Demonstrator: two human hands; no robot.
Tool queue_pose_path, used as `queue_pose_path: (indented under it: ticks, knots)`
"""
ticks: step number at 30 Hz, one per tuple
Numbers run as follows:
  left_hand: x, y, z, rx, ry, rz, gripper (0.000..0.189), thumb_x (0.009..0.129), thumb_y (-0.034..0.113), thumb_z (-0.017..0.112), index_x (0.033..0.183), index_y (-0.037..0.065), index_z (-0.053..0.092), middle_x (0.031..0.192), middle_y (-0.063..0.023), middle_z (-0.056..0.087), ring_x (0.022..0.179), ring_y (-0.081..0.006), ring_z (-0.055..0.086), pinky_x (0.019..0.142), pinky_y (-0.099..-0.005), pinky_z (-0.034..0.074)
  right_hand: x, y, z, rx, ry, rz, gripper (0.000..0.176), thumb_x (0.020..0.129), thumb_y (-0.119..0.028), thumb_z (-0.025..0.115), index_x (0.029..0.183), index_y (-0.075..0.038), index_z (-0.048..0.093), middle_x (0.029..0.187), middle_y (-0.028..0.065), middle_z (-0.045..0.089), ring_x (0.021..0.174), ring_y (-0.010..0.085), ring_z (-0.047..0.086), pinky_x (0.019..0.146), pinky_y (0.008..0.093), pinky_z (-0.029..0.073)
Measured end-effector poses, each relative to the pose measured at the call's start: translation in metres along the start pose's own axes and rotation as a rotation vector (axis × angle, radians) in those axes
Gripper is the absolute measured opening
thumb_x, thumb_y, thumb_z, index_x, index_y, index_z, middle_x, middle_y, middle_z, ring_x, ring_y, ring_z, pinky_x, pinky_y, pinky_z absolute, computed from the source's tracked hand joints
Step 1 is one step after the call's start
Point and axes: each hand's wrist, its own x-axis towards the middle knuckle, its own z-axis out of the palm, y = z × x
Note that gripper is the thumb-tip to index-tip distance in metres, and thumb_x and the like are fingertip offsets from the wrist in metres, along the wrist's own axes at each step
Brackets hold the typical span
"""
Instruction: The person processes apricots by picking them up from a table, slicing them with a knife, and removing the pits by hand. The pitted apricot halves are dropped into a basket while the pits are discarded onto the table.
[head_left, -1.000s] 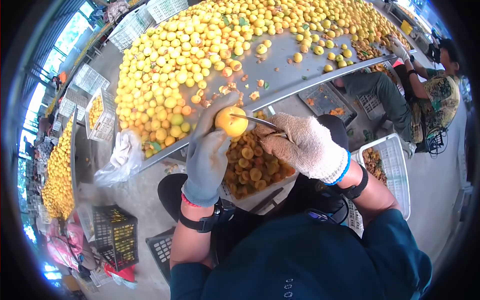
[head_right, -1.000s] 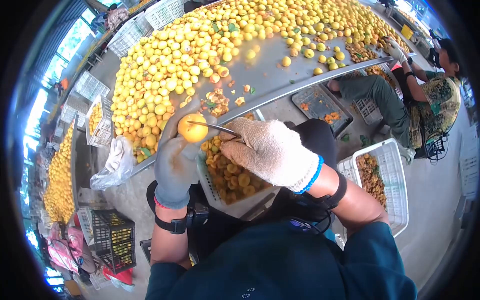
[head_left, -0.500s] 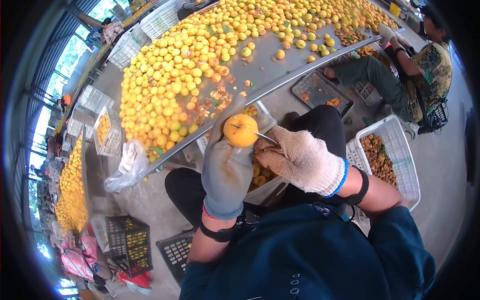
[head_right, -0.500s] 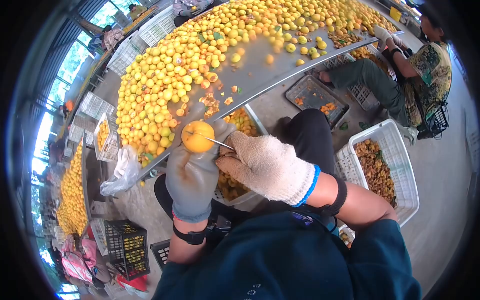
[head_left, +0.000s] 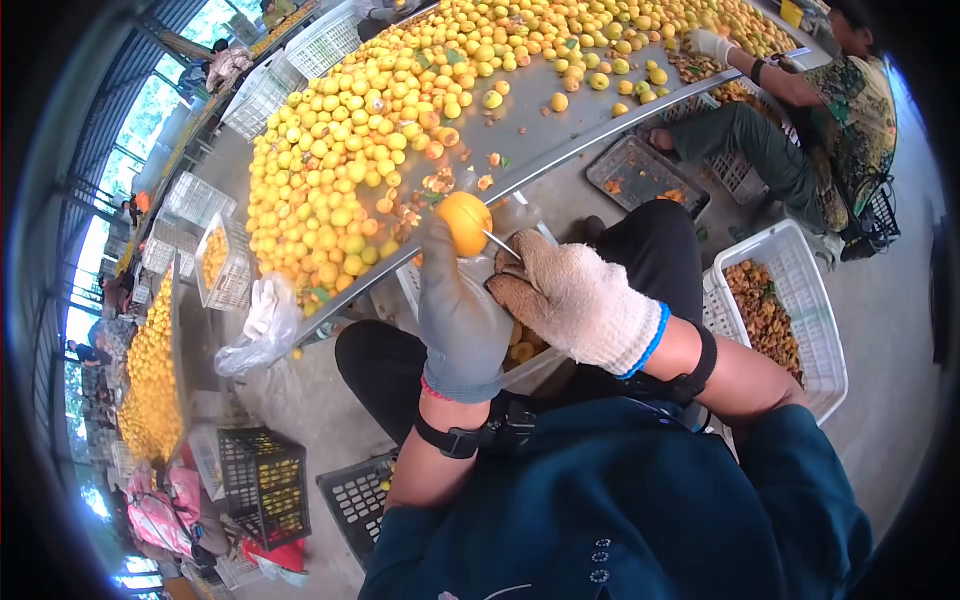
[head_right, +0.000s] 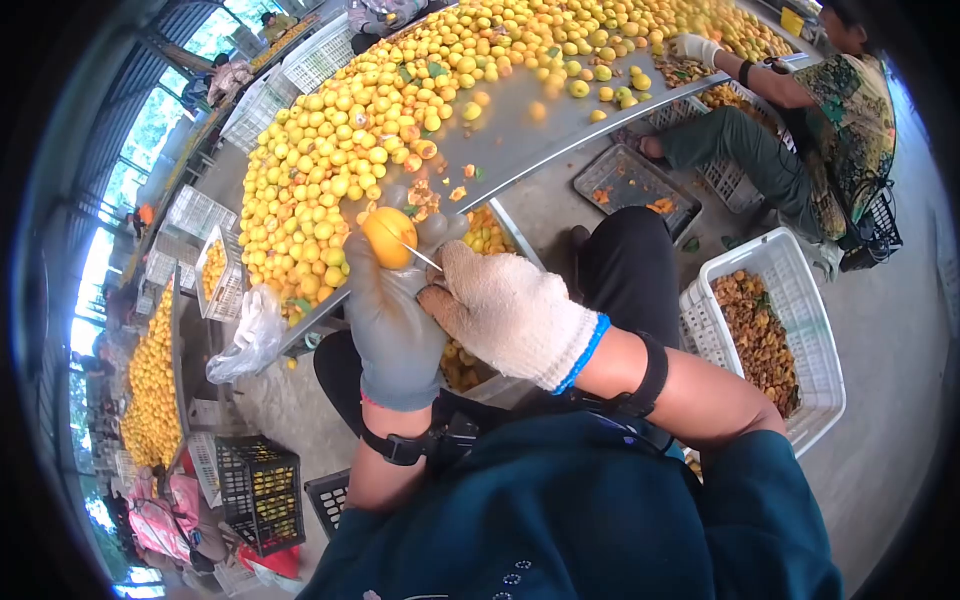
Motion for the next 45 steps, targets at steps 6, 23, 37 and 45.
queue_pose_path:
  ticks: [6,23,37,45]
  knots:
    - [-0.010,0.019,-0.013,0.549,-0.041,0.120,0.059,0.107,0.042,0.037,0.147,-0.002,0.038,0.117,-0.0176,0.065,0.114,-0.0271,0.061,0.103,-0.0423,0.047,-0.013,-0.039,-0.058,0.355,-0.404,0.248,0.028,0.094,-0.030,0.060,0.110,-0.007,0.063,0.081,0.0170,0.067,0.076,0.0313,0.070,0.064,0.0407,0.053]
    - [-0.009,0.029,-0.031,0.219,0.033,0.060,0.058,0.107,0.040,0.039,0.147,-0.002,0.037,0.128,-0.0191,0.059,0.118,-0.0288,0.062,0.100,-0.0406,0.052,0.025,-0.026,0.002,0.913,-0.652,0.229,0.014,0.096,-0.020,0.060,0.096,-0.006,0.062,0.071,-0.0034,0.053,0.065,0.0039,0.048,0.054,0.0219,0.041]
    - [0.021,-0.003,-0.088,-0.035,0.148,-0.024,0.058,0.106,0.040,0.044,0.146,0.000,0.038,0.121,-0.0195,0.064,0.112,-0.0290,0.064,0.098,-0.0436,0.053,0.079,-0.011,0.052,0.568,-0.443,0.264,0.018,0.097,-0.021,0.062,0.106,-0.005,0.065,0.077,-0.0010,0.059,0.070,0.0062,0.057,0.059,0.0242,0.048]
    - [0.041,-0.005,-0.120,0.331,-0.014,-0.058,0.057,0.106,0.040,0.045,0.142,-0.004,0.038,0.118,-0.0202,0.065,0.110,-0.0290,0.065,0.095,-0.0425,0.054,0.110,0.002,0.036,0.547,-0.642,0.463,0.020,0.097,-0.022,0.063,0.106,-0.004,0.066,0.078,-0.0007,0.062,0.069,0.0075,0.059,0.058,0.0252,0.049]
